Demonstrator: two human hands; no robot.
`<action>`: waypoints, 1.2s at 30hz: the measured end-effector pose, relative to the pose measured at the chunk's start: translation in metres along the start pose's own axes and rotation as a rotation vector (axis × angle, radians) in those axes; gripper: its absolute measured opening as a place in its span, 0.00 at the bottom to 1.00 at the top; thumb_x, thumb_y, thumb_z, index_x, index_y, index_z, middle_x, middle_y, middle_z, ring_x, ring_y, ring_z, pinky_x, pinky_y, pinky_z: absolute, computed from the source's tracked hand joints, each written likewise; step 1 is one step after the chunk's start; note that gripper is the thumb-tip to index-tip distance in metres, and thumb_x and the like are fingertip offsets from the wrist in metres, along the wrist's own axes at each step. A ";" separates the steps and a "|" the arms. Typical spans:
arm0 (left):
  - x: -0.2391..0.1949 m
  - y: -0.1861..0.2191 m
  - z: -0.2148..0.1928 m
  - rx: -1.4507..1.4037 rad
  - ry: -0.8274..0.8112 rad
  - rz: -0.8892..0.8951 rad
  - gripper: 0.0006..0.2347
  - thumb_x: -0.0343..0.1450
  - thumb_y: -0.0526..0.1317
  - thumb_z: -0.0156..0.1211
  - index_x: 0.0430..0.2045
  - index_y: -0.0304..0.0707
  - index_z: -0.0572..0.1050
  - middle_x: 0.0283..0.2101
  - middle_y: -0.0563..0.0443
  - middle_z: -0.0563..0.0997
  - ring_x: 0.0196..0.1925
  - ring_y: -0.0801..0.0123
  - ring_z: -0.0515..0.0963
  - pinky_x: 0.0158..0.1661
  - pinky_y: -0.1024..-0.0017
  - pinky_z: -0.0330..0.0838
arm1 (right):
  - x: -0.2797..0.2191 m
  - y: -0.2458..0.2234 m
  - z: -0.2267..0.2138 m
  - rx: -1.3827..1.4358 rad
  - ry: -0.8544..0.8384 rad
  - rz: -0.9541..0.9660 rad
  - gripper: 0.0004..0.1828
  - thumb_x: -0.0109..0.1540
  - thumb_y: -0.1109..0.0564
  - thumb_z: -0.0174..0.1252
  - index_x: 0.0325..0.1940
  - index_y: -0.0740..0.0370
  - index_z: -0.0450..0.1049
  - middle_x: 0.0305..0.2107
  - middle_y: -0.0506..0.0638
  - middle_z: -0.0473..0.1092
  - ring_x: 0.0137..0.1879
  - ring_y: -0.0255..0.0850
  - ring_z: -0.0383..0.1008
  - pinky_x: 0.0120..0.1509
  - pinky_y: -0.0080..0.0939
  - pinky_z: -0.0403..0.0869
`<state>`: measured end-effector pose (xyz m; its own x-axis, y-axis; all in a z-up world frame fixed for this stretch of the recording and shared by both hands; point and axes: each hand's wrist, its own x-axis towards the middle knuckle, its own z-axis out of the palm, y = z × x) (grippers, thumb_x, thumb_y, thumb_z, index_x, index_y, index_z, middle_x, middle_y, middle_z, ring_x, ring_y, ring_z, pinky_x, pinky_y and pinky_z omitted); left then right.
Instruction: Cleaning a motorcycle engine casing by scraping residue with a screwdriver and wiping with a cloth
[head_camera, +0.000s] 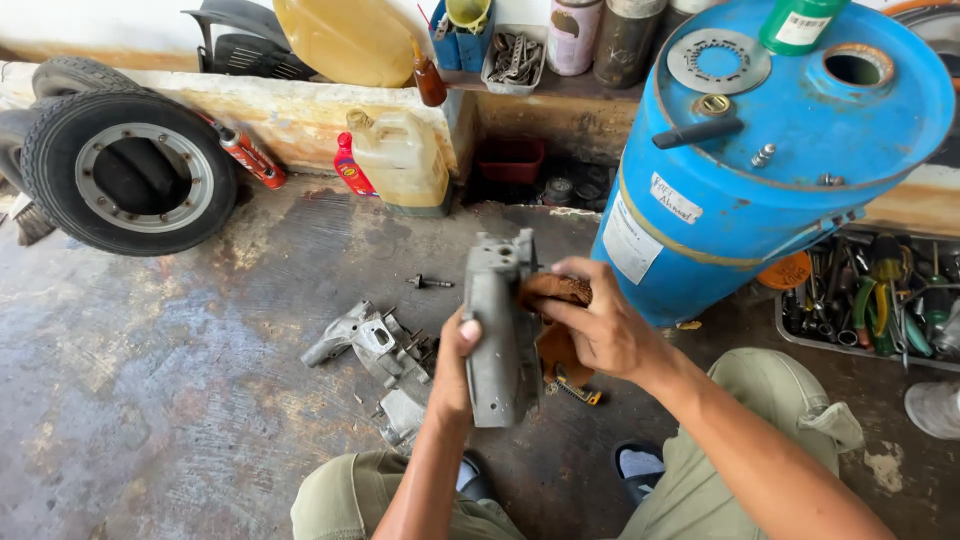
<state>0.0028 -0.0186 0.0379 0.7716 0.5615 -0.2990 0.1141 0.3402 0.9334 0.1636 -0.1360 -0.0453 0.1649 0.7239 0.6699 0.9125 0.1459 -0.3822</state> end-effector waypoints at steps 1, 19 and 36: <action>0.010 -0.014 -0.013 0.000 -0.005 -0.002 0.41 0.65 0.60 0.49 0.72 0.33 0.58 0.64 0.16 0.65 0.64 0.26 0.69 0.65 0.43 0.60 | -0.010 0.011 0.008 -0.004 0.000 0.004 0.13 0.65 0.64 0.49 0.43 0.60 0.80 0.59 0.62 0.60 0.65 0.60 0.61 0.71 0.53 0.63; 0.031 -0.058 -0.042 0.245 -0.266 0.359 0.25 0.55 0.58 0.61 0.37 0.38 0.77 0.29 0.50 0.71 0.33 0.66 0.71 0.31 0.69 0.67 | 0.025 -0.029 -0.038 0.263 0.332 0.243 0.14 0.71 0.58 0.48 0.54 0.69 0.73 0.48 0.62 0.66 0.54 0.53 0.70 0.59 0.52 0.69; 0.026 -0.048 -0.029 0.468 -0.230 0.269 0.26 0.57 0.59 0.65 0.31 0.31 0.74 0.25 0.40 0.73 0.31 0.58 0.74 0.34 0.60 0.70 | 0.017 -0.060 -0.021 0.078 0.052 0.015 0.24 0.59 0.66 0.50 0.56 0.54 0.80 0.43 0.52 0.68 0.34 0.44 0.73 0.39 0.47 0.73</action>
<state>-0.0009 0.0015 -0.0201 0.9218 0.3858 -0.0373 0.1190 -0.1901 0.9745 0.1196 -0.1467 0.0024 0.1995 0.6904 0.6953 0.8782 0.1888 -0.4395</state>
